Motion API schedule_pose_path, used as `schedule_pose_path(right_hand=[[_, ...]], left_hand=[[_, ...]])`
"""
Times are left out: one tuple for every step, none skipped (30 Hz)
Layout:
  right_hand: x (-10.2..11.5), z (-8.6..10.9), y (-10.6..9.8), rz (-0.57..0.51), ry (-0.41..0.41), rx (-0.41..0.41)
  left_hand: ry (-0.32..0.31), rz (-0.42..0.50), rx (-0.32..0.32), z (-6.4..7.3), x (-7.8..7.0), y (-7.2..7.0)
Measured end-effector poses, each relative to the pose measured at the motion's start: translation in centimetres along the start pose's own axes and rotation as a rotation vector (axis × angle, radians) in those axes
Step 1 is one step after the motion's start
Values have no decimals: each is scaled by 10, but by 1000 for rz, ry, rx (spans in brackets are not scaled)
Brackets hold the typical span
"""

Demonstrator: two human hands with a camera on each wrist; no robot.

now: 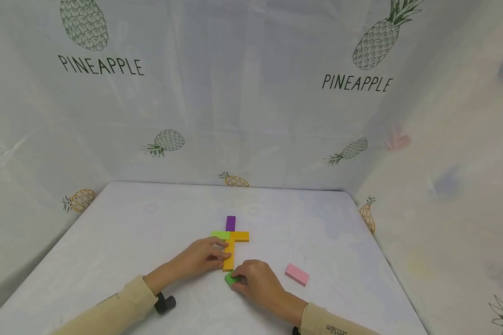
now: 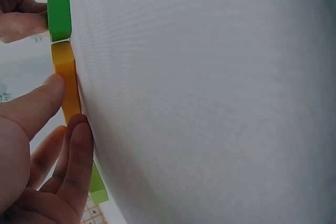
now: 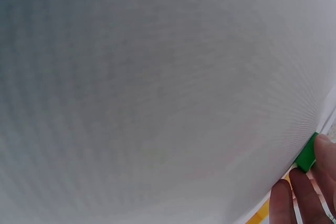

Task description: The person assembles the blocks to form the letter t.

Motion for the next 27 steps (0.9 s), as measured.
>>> schedule_pose_path(right_hand=[[0,0,0,-1,-2,-1],[0,0,0,-2,-3,-1],[0,0,0,-4,-4,-1],[0,0,0,-7,-5,1],[-1,0,0,-11,-6,2],[-1,0,0,-17,-7,4],[-1,0,0,-21,-9,4],[-1,1,0,-24,-11,5],[-1,1,1,-27,-11,6],[-1,1,1,-30,-13,7],[-1,1,0,-31,-15,7],[-1,1,0,-28,-16,6],[-1,1,0,-25,-18,5],[-1,1,0,-24,-21,3],[-1,1,0,-22,-26,0],[0,1,0,-20,-32,-3],[0,1,-1,-17,-37,-7],[0,1,-1,-15,-42,-11],[1,1,-1,-13,-47,-13],[1,1,-1,-10,-51,-15],[1,1,-1,-8,-53,-14],[1,1,-1,-7,-54,-11],[1,1,-1,-6,-53,-9],[1,1,-1,-5,-53,-5],[0,0,0,-4,-52,-2],[0,0,0,-4,-52,0],[0,0,0,-2,-51,1]], left_hand=[[0,1,1,0,0,0],[1,4,1,0,0,0],[3,5,0,0,0,0],[4,3,0,0,0,1],[4,1,-1,0,0,1],[3,-1,-1,-1,0,1],[0,-4,-1,-1,1,1],[-1,-6,-2,-1,2,2],[-4,-10,-2,-1,2,2],[-8,-14,-1,-1,3,3],[-12,-16,-1,-1,4,3],[-14,-16,-1,-1,5,4],[-14,-15,-2,-1,5,4],[-12,-14,-4,-1,5,4],[-10,-12,-5,-1,5,4],[-10,-10,-5,-1,5,4],[-8,-9,-6,-1,5,3],[-4,-8,-7,-1,4,3],[2,-11,-11,-1,4,3],[7,-12,-14,-1,3,3],[13,-14,-17,-1,3,2],[18,-18,-19,-1,2,2],[25,-21,-23,0,1,2],[27,-23,-24,0,1,2],[27,-23,-24,0,1,2],[23,-20,-21,0,1,2],[18,-18,-18,0,1,2]])
Point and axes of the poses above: each hand's wrist, its own z-axis away from the middle knuckle, its own y-axis out of the palm, x = y × z, the point moved 9 cm from there along -z, towards the middle knuckle, and after that the axes turned 1 degree about z, right-handed, at the moved point
